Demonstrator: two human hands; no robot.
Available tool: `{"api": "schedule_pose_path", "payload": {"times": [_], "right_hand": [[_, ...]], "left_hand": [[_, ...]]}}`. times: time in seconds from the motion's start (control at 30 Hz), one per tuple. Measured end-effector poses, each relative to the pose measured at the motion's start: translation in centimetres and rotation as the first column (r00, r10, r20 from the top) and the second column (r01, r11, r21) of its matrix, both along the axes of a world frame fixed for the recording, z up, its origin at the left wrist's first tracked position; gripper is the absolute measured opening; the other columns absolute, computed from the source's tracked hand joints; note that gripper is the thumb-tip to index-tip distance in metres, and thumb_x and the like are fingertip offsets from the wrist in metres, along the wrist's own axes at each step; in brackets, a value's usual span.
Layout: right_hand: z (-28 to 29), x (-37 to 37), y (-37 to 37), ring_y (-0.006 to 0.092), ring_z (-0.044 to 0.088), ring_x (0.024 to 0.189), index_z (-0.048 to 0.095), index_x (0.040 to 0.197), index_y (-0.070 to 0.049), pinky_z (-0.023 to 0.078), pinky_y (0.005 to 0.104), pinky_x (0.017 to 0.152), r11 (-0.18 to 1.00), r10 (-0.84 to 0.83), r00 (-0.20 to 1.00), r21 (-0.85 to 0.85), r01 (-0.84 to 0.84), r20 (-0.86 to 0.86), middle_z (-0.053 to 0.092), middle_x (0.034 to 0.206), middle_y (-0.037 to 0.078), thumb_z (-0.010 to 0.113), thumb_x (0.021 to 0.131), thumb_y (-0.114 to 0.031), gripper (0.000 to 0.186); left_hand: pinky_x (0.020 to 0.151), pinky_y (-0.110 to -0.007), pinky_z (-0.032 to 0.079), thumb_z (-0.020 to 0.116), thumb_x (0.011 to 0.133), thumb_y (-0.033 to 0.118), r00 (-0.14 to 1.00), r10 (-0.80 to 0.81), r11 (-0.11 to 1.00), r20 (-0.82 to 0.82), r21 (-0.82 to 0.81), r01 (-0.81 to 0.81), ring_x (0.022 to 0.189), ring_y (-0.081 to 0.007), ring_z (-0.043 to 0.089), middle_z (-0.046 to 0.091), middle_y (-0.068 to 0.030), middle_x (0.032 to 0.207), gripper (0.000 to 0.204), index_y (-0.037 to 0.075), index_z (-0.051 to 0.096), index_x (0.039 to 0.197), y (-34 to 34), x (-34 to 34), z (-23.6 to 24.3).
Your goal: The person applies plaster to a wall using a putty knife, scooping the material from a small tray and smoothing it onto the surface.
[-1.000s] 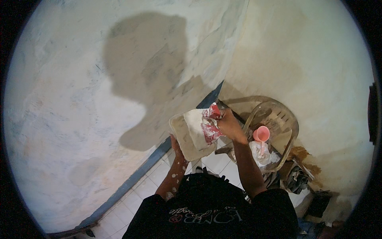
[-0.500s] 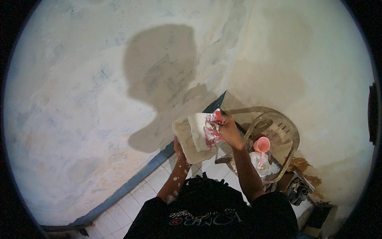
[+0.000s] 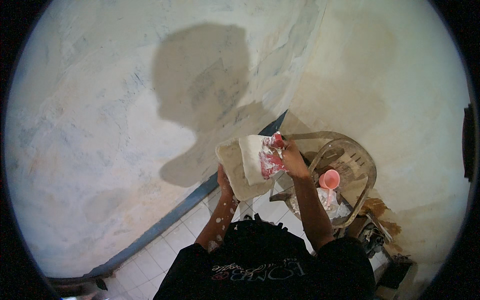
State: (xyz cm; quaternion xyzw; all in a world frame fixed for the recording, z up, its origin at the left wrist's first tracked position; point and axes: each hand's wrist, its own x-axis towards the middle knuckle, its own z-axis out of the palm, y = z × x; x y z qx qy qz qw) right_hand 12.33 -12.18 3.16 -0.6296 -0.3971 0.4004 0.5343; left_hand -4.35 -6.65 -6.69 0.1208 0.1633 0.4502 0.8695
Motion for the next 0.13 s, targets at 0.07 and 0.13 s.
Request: {"api": "schedule_pose_path", "payload": {"times": [0.07, 0.13], "right_hand": [[-0.9, -0.3, 0.2, 0.0110, 0.059, 0.066, 0.062, 0.093, 0.001, 0.048, 0.0238, 0.059, 0.999, -0.036, 0.993, 0.033, 0.039, -0.110, 0.063, 0.080, 0.005, 0.052, 0.076, -0.002, 0.020], [-1.5, -0.2, 0.3, 0.0126, 0.060, 0.070, 0.062, 0.097, -0.003, 0.050, 0.0271, 0.063, 0.997, -0.061, 0.963, 0.032, 0.072, -0.261, 0.063, 0.082, 0.005, 0.054, 0.076, -0.006, 0.024]], "left_hand": [[0.093, -0.045, 0.037, 0.037, 0.079, 0.060, 0.995, 0.029, 1.000, -0.099, -0.001, -0.029, 0.109, -0.0313, 0.045, 0.044, -0.0123, 0.124, 0.069, 0.011, 0.036, 0.128, 0.0, 0.0, 0.1], [0.093, -0.045, 0.037, 0.036, 0.078, 0.062, 0.994, 0.019, 0.999, -0.110, -0.023, -0.022, 0.110, -0.0317, 0.045, 0.044, -0.0114, 0.125, 0.071, 0.011, 0.035, 0.128, 0.0, -0.1, 0.0]]}}
